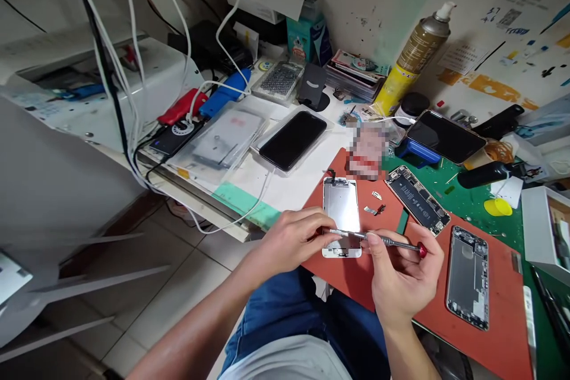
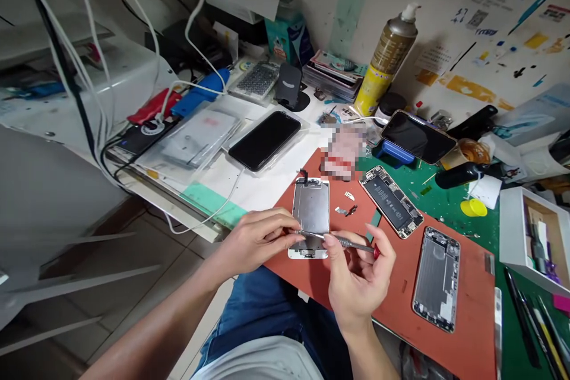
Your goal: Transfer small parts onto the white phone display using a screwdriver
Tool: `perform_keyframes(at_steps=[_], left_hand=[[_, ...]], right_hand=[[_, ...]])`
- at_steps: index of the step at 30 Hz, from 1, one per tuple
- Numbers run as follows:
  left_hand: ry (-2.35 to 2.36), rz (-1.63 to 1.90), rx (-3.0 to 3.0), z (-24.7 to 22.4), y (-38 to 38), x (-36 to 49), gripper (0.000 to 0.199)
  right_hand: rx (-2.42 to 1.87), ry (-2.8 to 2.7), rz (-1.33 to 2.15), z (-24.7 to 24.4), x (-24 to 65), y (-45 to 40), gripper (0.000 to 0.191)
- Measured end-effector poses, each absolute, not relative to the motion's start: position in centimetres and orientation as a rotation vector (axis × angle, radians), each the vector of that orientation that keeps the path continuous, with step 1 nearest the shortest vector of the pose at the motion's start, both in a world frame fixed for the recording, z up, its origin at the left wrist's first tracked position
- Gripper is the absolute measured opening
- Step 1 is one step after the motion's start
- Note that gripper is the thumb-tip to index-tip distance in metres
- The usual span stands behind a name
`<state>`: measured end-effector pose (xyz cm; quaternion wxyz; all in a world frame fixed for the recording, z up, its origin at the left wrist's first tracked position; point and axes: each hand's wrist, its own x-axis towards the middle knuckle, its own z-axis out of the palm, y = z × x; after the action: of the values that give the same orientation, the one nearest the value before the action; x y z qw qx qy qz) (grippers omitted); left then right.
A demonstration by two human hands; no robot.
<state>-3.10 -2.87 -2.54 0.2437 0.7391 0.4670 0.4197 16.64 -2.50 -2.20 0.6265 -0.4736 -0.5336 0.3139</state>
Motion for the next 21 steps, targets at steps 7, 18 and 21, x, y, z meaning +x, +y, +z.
perform_keyframes(at_steps=[7, 18, 21], left_hand=[[1.285, 1.165, 2.029, -2.77, -2.88, -3.05, 0.006], [1.291, 1.169, 2.066, -3.3, -2.83, -3.08, 0.006], [1.298, 1.163, 2.07, -3.28, -2.85, -3.05, 0.007]], right_hand=[[-1.078, -1.261, 0.7, -2.35, 16.7, -2.55, 0.053], [-1.054, -1.295, 0.678, -2.45, 16.7, -2.77, 0.057], [-1.061, -1.298, 0.682, -2.43, 16.73, -2.77, 0.058]])
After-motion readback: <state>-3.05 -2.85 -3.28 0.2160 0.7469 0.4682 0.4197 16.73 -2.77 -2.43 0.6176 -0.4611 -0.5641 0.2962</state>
